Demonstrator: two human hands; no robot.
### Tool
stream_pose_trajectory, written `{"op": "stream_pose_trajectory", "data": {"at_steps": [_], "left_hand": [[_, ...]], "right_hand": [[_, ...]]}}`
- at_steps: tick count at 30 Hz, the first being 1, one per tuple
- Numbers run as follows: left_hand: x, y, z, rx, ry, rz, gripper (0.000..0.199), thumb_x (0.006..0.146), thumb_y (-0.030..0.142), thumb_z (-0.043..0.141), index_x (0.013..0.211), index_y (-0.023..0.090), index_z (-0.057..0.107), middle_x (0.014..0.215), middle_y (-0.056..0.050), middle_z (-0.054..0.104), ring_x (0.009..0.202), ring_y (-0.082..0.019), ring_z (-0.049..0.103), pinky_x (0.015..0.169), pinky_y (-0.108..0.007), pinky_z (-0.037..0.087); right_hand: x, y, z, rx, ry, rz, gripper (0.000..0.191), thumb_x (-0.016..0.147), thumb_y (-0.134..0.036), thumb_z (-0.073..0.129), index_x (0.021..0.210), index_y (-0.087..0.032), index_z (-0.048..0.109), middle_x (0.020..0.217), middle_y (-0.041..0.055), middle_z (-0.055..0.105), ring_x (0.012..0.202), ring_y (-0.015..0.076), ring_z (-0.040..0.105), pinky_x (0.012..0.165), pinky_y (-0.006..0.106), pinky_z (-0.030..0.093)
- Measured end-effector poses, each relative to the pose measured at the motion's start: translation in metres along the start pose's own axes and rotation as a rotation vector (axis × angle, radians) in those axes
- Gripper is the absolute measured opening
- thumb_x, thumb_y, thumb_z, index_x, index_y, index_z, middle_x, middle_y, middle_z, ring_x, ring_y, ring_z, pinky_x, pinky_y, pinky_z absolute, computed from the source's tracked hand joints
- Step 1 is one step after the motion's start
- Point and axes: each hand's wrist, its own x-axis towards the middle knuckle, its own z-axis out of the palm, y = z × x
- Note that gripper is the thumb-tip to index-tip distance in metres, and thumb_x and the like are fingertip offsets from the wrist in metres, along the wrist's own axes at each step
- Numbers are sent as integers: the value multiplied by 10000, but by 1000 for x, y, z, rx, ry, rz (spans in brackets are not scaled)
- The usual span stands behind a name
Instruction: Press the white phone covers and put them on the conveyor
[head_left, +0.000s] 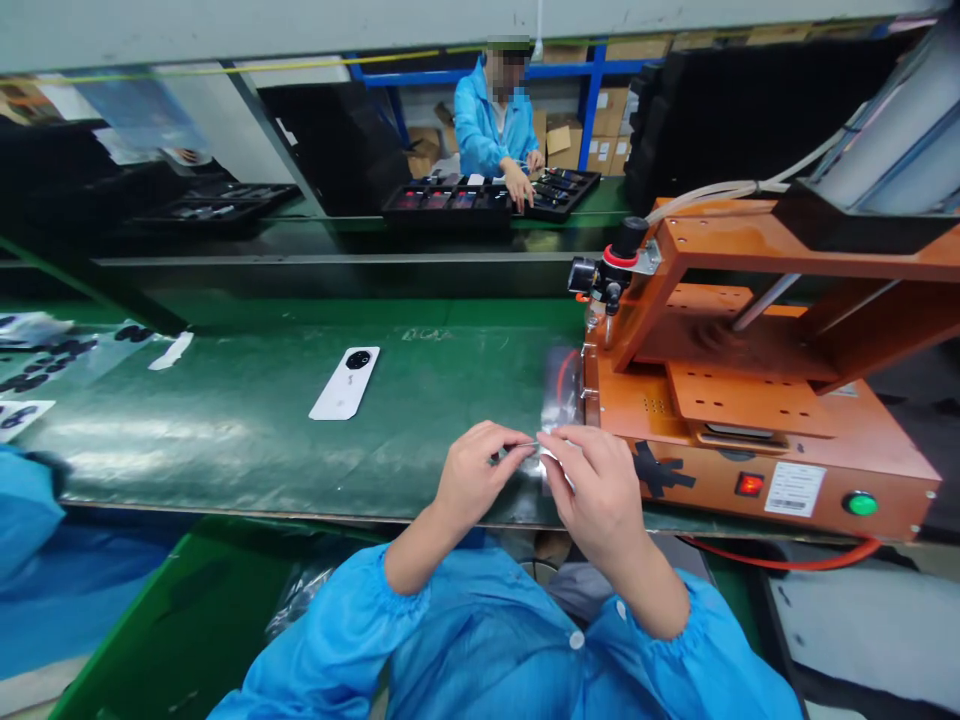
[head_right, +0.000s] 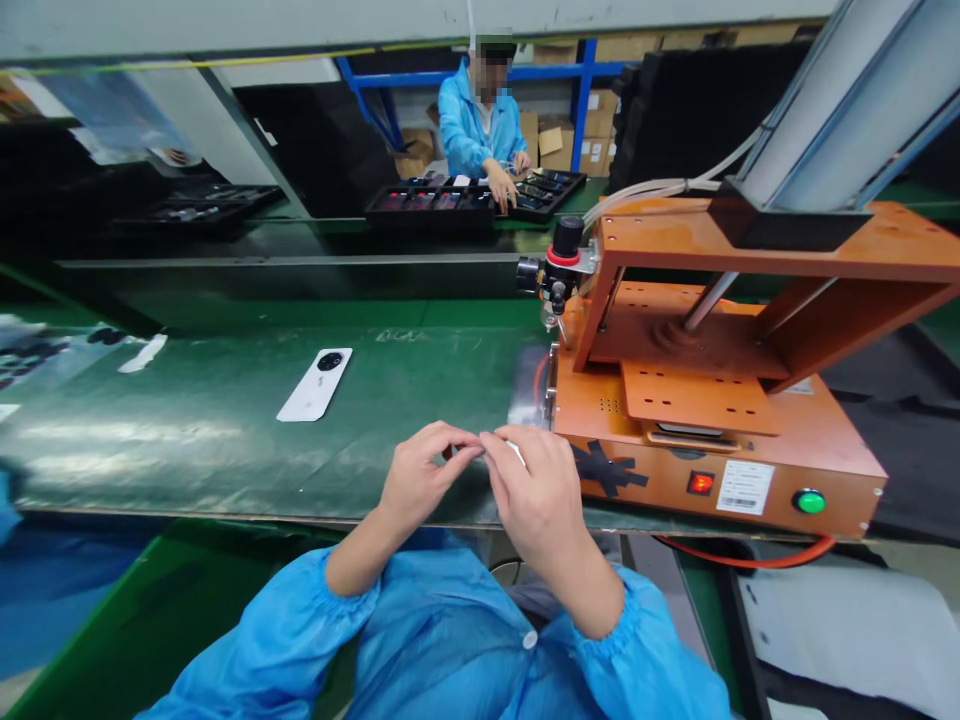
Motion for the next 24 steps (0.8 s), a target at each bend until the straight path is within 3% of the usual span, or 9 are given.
{"op": "stream_pose_trajectory", "data": {"at_steps": [5,10,12,14,18,21,24], "left_hand": [[-8,7,-9,144,10,183,185,1022,289,600,965,179,736,869,-41,775,789,-151,673,765,-293,536],[-15,7,-16,112,-16,127,202,1011,326,622,924,194,747,855,-35,780,782,-157,676,768,-301,533],[-22,10,-16,-12,-19,-19,179,979,357,670,946,205,758,878,-33,784,802,-162,689,780,-300,538],[-34,14,-15,-223,-25,-256,197,954,395,693,992,211,753,901,-33,780,803,-160,700,755,-282,549],[-74,11,-5,-680,29,-741,334,914,527,678,931,194,669,713,-15,695,585,-138,634,518,-237,486],[-113,-15,-16,-673,274,-954,415,836,611,705,868,208,613,724,-35,686,550,-162,627,438,-246,446],[-157,-53,-56,-450,585,-1036,414,838,636,645,916,236,575,833,-23,682,579,-141,610,428,-225,411]], "right_hand": [[5,4,0,-96,-112,-159,260,1026,-143,549,1251,-212,659,1048,54,736,952,206,627,845,375,420],[0,2,-2,-120,-173,-261,229,1017,-136,537,1202,-165,669,1068,87,736,953,216,636,845,394,418],[-3,1,1,-113,-160,-276,227,1004,-134,553,1198,-161,669,1121,103,733,994,229,645,854,399,431],[-8,-1,7,-100,-127,-299,221,987,-132,573,1180,-168,676,1174,120,726,1057,249,647,873,409,448],[-22,-12,36,-4,-68,-424,214,965,-110,584,1142,-163,691,1134,131,731,1073,267,645,881,420,491],[-35,-25,62,187,-46,-485,238,949,-83,587,1147,-166,690,1095,108,727,1039,252,653,886,414,518],[-43,-33,81,383,-6,-316,239,927,-77,620,1118,-202,689,1088,95,694,1022,235,654,875,400,539]]}}
